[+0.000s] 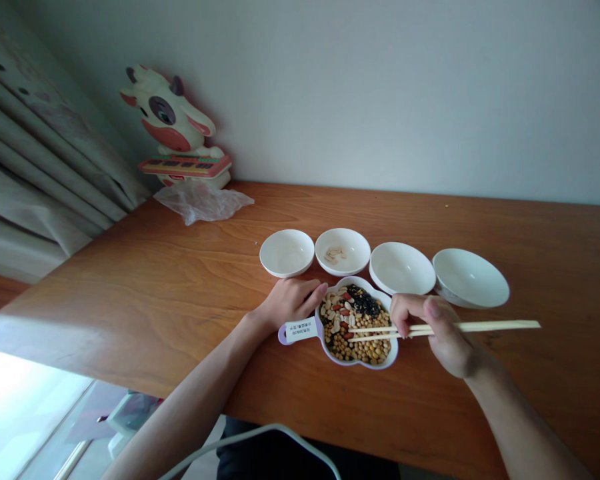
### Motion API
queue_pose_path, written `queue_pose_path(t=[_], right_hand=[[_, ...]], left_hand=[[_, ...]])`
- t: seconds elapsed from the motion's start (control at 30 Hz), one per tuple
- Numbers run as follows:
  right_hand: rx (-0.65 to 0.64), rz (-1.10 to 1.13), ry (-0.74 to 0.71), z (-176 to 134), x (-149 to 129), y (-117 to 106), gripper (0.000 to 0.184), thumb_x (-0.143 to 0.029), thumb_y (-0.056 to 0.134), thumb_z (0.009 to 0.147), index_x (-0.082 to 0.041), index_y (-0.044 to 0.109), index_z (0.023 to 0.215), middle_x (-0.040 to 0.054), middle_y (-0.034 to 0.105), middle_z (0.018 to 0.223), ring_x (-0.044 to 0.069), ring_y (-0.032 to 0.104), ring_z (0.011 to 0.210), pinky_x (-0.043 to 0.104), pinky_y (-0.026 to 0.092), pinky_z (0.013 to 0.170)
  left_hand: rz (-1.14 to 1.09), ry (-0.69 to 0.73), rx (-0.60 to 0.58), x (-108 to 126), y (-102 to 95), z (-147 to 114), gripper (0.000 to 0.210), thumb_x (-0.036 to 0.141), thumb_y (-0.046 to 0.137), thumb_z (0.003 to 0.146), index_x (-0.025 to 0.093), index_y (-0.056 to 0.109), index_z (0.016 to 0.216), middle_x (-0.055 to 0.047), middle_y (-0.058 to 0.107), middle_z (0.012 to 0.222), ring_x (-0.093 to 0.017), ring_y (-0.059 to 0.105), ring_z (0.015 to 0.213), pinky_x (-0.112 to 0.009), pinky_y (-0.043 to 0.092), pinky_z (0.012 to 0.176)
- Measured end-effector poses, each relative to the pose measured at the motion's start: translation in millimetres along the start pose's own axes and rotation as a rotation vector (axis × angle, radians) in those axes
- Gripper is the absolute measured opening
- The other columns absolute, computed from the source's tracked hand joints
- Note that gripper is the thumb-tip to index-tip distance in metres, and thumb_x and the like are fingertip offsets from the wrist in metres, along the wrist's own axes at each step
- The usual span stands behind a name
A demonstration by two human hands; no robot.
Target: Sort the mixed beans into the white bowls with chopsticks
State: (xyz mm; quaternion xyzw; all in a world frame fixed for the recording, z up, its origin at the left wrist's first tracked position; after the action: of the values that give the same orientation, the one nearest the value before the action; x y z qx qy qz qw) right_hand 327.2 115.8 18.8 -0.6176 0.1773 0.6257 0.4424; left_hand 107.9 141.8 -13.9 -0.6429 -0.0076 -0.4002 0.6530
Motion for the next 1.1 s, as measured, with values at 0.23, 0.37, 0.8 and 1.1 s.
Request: queue_pose_path(t=[0.23,0.37,0.8,1.1], right_hand=[[0.064,0.033,0.039,0.2,5.5,4.5,0.068,-0.059,0.017,0.107,-0.022,0.06,0.071,0.0028,0.055,0.067,0.017,0.051,0.063,0.035,0.039,0.064],[0.066,0.097,0.055,-0.9,11.1,4.2,0.073,-0.065,0.012,0.105,-0.022,0.059,0.071,0.0033,0.053,0.067,0.018,0.048,0.062,0.035,0.037,0.061],[0.052,0.18,0.18,0.2,21.6,10.5,0.084,-0.079,-0.004,0.093,-0.022,0.055,0.075,0.0037,0.051,0.072,0.019,0.043,0.066,0.034,0.035,0.061],[0.116,0.189,0.174,1.0,19.6,8.7,0.083,-0.08,0.0,0.094,-0.022,0.056,0.072,0.0035,0.05,0.069,0.019,0.044,0.064,0.034,0.034,0.059]], left_hand=[[0.007,-0.009,-0.013,-2.4,2.9,0.1,0.047,0.042,0.032,0.112,0.018,0.052,0.076,0.0,0.06,0.07,-0.011,0.05,0.062,-0.028,0.036,0.065],[0.015,-0.011,-0.009,-1.7,2.1,0.3,0.047,0.043,0.033,0.111,0.018,0.051,0.075,0.0,0.061,0.07,-0.012,0.05,0.062,-0.028,0.036,0.064],[0.004,-0.015,-0.007,-2.2,1.9,-0.3,0.049,0.044,0.032,0.111,0.019,0.053,0.075,-0.002,0.062,0.071,-0.013,0.052,0.063,-0.028,0.038,0.065],[0.004,-0.014,-0.008,-0.8,1.6,0.1,0.049,0.043,0.032,0.111,0.018,0.053,0.075,-0.001,0.062,0.07,-0.012,0.052,0.063,-0.027,0.037,0.064]])
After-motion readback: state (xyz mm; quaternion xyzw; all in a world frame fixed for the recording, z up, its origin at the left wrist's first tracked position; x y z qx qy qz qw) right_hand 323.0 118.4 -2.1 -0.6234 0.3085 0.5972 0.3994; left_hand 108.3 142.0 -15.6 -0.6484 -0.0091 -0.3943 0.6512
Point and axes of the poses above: each hand's wrist, its own z-axis towards the middle knuckle, its own y-axis out of the palm, x = y × z, the point moved 8 cm from there along z, towards the middle knuckle
